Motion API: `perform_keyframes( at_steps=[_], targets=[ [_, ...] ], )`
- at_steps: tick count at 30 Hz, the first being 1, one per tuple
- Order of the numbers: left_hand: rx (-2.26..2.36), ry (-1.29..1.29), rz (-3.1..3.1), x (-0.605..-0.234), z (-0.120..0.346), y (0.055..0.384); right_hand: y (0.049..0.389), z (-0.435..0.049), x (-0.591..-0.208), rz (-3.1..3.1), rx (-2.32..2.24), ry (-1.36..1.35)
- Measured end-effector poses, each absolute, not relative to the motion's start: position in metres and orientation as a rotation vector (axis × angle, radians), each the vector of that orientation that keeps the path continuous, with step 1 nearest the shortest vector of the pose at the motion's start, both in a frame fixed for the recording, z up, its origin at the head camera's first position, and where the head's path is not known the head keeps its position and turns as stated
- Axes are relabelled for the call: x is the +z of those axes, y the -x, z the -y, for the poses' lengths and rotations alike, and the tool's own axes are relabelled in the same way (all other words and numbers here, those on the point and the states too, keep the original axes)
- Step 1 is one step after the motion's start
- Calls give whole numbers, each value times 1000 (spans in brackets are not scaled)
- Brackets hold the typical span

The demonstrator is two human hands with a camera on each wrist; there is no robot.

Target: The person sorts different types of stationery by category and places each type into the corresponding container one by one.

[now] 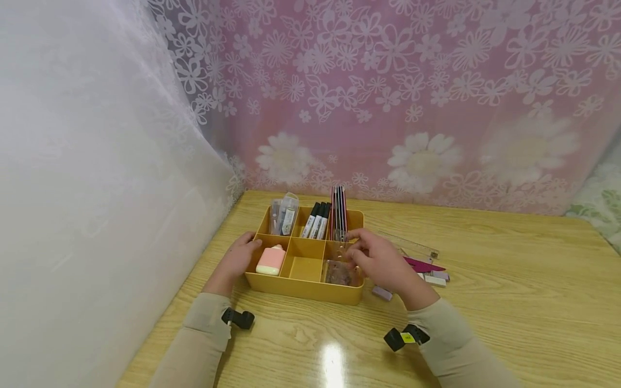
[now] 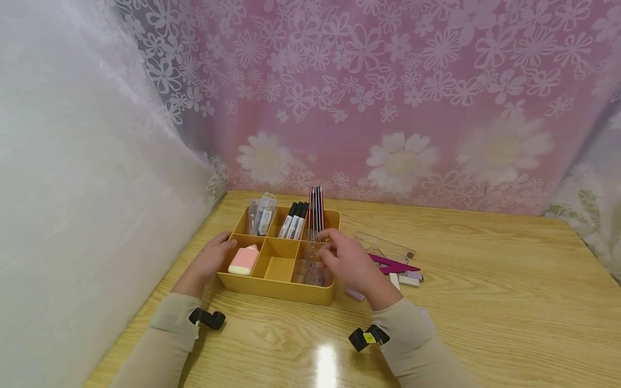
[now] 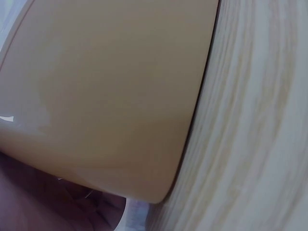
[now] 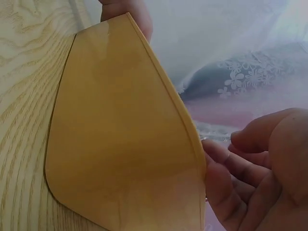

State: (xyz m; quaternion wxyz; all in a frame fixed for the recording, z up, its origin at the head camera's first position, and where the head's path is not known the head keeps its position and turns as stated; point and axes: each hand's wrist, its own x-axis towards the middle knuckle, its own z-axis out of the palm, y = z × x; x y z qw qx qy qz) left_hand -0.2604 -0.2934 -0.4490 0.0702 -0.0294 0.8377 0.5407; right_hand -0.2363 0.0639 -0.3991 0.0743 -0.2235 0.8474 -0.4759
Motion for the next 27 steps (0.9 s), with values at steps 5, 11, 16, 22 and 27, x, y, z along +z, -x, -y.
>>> perform_keyframes(
  at_steps=[5,11,16,22,27],
  targets=[
    [1618,91,-2521,-450,294,260,236,-63,-398,-2622,-1343,678],
    [1612,95,-2532,-449,294,260,237,-60,-400,-2657,-1254,732],
    [1606,90,-2528,-447,293,259,237,-59,-403,-2654,-1256,749],
    [1586,87,-2545,-446,292,259,243,-67,-406,-2765,-1214,752],
    [1564,75,-2567,-447,293,260,253,-81,-409,-2895,-1159,730]
  ],
)
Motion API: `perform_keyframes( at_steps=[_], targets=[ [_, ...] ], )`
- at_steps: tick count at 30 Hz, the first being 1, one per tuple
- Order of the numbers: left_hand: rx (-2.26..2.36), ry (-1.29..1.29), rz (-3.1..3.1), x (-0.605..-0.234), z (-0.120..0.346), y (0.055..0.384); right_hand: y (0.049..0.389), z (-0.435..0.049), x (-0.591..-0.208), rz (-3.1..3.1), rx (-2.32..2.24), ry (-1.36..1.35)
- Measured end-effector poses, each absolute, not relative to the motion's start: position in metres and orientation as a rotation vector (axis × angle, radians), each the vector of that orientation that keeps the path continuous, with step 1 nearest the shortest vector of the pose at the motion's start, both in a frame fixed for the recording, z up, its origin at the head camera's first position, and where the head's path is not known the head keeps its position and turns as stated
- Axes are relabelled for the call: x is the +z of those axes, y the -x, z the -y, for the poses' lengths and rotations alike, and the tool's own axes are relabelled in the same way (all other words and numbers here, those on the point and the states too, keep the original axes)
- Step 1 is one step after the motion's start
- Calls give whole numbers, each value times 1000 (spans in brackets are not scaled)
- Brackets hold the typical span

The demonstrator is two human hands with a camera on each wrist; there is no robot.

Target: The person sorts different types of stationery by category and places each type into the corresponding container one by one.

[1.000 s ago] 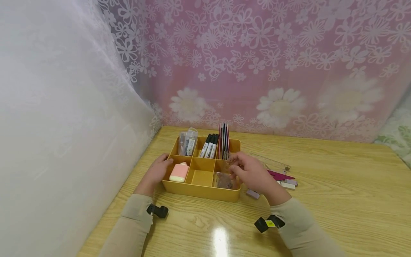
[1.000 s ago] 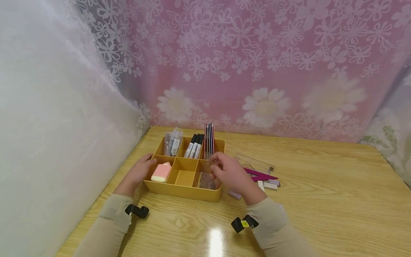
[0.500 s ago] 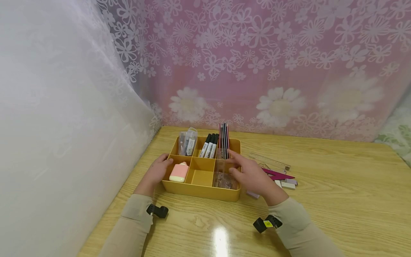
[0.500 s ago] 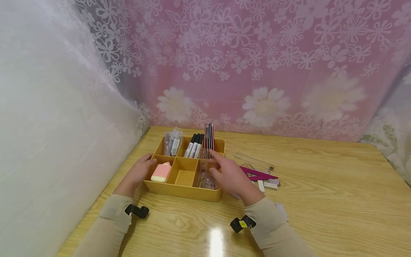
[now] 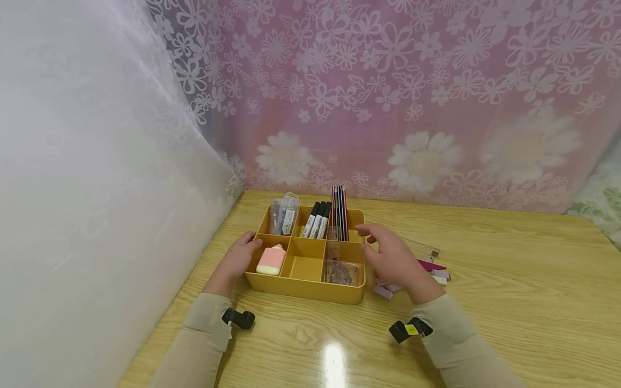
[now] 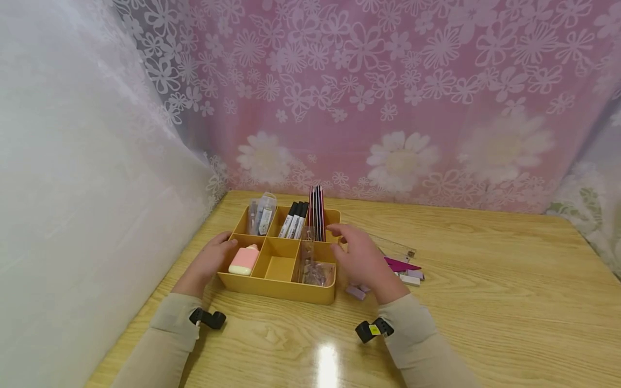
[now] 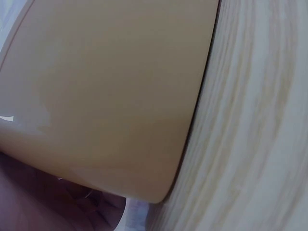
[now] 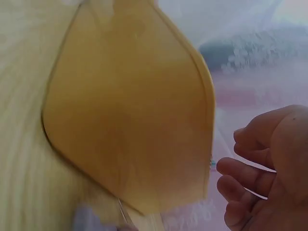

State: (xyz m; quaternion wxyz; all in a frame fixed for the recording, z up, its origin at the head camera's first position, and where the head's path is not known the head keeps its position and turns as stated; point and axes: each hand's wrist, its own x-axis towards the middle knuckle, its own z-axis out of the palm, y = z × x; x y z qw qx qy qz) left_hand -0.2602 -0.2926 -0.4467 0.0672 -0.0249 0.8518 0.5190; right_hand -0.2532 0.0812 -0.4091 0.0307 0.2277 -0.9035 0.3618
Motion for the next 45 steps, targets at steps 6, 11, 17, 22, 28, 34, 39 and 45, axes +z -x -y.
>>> perform_keyframes(
  at_steps=[6,11,17,22,28,34,39,45],
  targets=[
    [1560,81,-2567,-446,292,260,268,-108,-410,2821,990,-586],
    [1566,88,-2557,-445,291,260,281,-138,-417,2896,833,-447],
    [1571,95,-2556,-445,291,260,289,-166,-428,2999,768,-301],
    [1572,92,-2549,-444,291,259,290,-177,-431,3060,742,-273],
    [1569,99,-2554,-444,291,259,293,-180,-433,3217,754,-446],
    [1572,110,-2553,-444,291,260,295,-178,-439,3298,837,-561],
    [1561,113,-2554,-444,292,260,293,-178,-439,3303,876,-551],
    [1556,106,-2563,-445,292,260,290,-180,-435,3303,814,-667]
  ],
)
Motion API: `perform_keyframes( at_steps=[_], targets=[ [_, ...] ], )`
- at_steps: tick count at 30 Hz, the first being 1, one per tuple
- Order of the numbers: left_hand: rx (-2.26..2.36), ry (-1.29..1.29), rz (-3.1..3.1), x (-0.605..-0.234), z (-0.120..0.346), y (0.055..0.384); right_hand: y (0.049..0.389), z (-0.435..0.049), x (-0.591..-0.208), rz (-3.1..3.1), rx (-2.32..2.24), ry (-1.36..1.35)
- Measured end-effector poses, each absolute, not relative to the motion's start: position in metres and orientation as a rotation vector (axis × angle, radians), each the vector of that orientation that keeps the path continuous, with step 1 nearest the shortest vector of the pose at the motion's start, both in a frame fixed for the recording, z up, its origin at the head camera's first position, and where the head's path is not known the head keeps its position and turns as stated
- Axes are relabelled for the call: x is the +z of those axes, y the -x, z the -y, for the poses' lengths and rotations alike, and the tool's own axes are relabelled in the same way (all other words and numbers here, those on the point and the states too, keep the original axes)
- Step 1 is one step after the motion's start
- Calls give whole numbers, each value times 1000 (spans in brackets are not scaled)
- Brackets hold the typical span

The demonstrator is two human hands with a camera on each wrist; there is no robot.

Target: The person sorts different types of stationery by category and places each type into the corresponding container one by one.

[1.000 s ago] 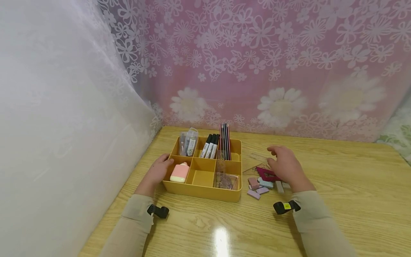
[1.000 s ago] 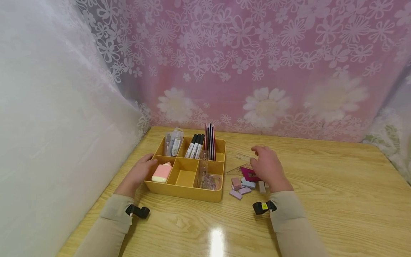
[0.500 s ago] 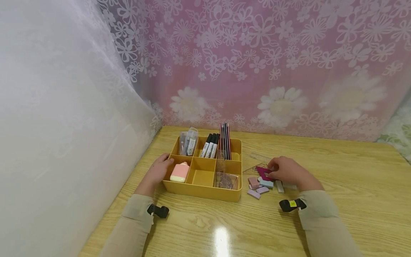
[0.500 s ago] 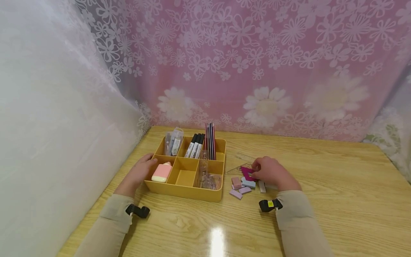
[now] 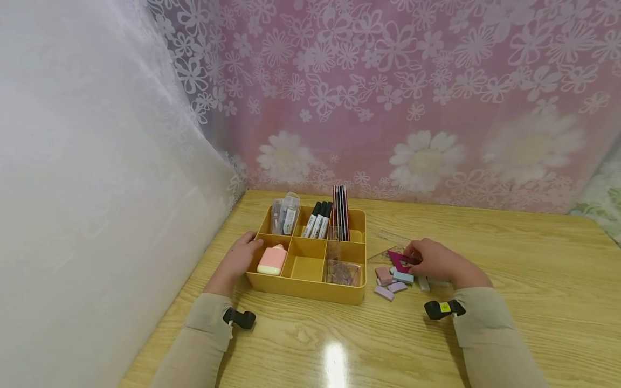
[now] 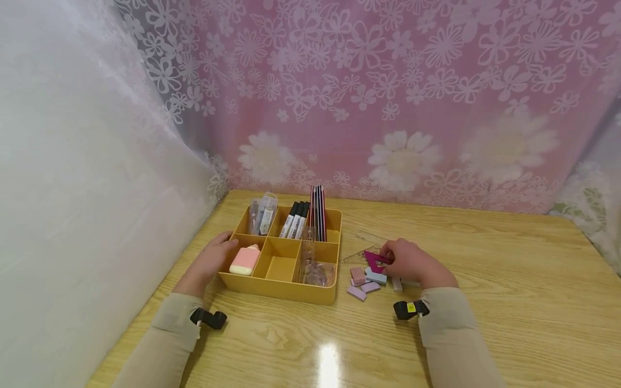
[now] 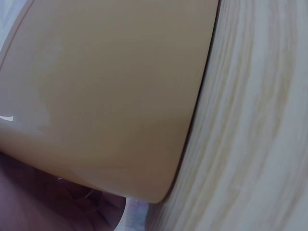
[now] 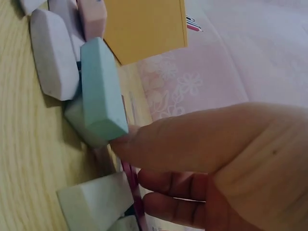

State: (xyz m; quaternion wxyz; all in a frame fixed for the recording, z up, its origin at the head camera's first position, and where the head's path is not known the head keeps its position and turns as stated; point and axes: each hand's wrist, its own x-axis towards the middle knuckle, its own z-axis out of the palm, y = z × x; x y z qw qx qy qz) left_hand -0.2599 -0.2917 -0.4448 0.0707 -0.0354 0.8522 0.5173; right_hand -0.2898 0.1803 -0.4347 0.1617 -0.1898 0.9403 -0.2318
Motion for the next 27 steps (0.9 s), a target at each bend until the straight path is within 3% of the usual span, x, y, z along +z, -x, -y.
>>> perform_keyframes(
  at_steps=[20,27],
  targets=[
    [1575,124,-2541,-449,293,260,287,-173,-432,-2862,-516,592],
    [1581,126,-2539,-447,292,260,287,-170,-422,-2968,-755,476]
  ],
)
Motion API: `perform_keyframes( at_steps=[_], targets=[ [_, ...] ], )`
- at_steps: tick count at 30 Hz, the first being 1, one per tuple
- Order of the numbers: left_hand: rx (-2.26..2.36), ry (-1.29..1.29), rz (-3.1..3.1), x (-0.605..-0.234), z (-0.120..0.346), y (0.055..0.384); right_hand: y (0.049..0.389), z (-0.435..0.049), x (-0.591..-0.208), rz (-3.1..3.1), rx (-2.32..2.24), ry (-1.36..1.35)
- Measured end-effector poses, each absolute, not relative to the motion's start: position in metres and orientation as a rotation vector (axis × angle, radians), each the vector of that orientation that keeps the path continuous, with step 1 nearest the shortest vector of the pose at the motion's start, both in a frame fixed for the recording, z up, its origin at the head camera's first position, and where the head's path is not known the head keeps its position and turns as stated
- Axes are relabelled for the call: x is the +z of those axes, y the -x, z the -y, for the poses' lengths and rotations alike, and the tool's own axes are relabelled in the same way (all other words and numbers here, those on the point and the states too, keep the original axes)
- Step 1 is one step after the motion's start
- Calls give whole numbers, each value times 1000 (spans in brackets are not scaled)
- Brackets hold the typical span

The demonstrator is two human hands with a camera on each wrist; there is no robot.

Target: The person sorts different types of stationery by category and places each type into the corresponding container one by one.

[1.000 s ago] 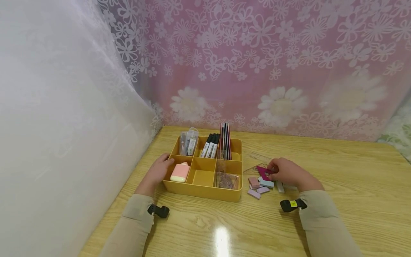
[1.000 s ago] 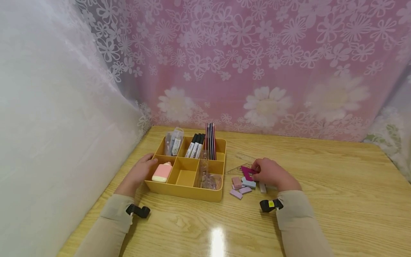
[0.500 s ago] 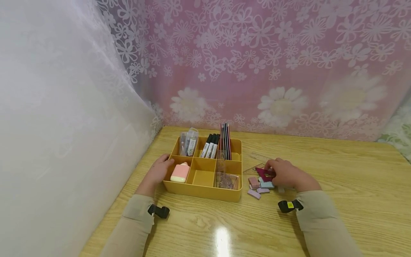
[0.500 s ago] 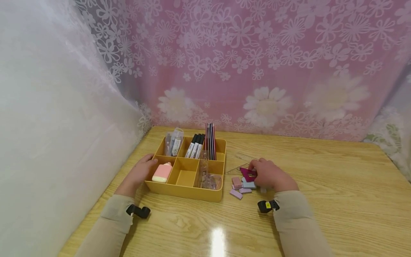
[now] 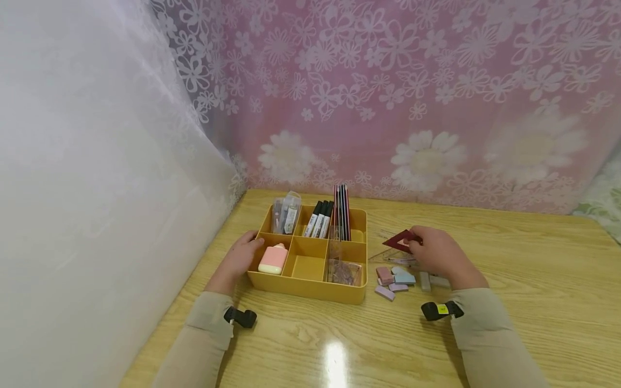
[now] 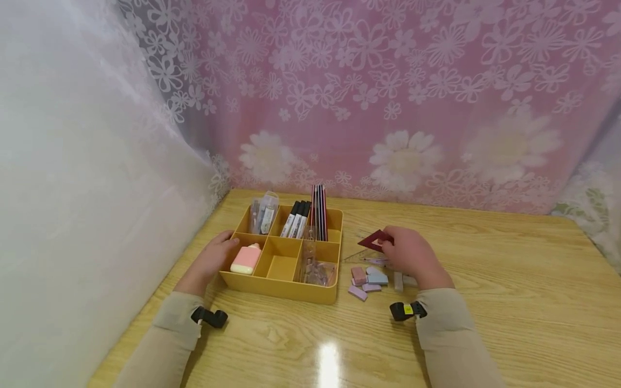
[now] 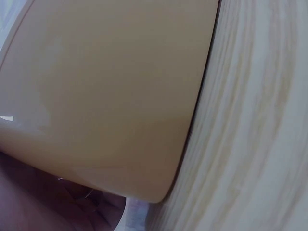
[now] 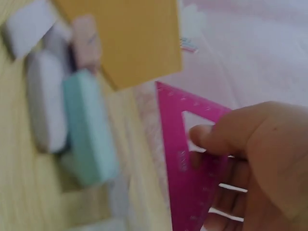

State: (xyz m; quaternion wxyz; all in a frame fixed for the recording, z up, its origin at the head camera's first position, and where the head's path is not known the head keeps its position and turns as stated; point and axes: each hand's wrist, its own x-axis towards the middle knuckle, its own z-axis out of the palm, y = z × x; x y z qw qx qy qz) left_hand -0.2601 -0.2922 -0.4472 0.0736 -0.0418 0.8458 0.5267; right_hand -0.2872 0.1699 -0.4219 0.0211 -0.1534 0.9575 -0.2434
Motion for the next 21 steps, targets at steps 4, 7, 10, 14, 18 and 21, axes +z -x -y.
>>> perform_keyframes(
  at_steps=[4,7,10,14,18,21],
  targets=[
    [1556,117,-2553,-446,292,261,281,-164,-406,-3008,-898,469],
    [1561,122,-2550,-445,292,260,274,-158,-395,-3010,-996,455],
    [1571,130,-2549,-446,291,260,267,-152,-386,-2998,-1084,462],
    [1580,135,-2542,-446,291,260,258,-143,-374,-2985,-1172,512],
    [1582,137,-2544,-446,291,260,251,-131,-368,-2921,-1278,612],
    [1573,127,-2549,-446,292,260,248,-122,-368,-2847,-1376,669]
  ],
)
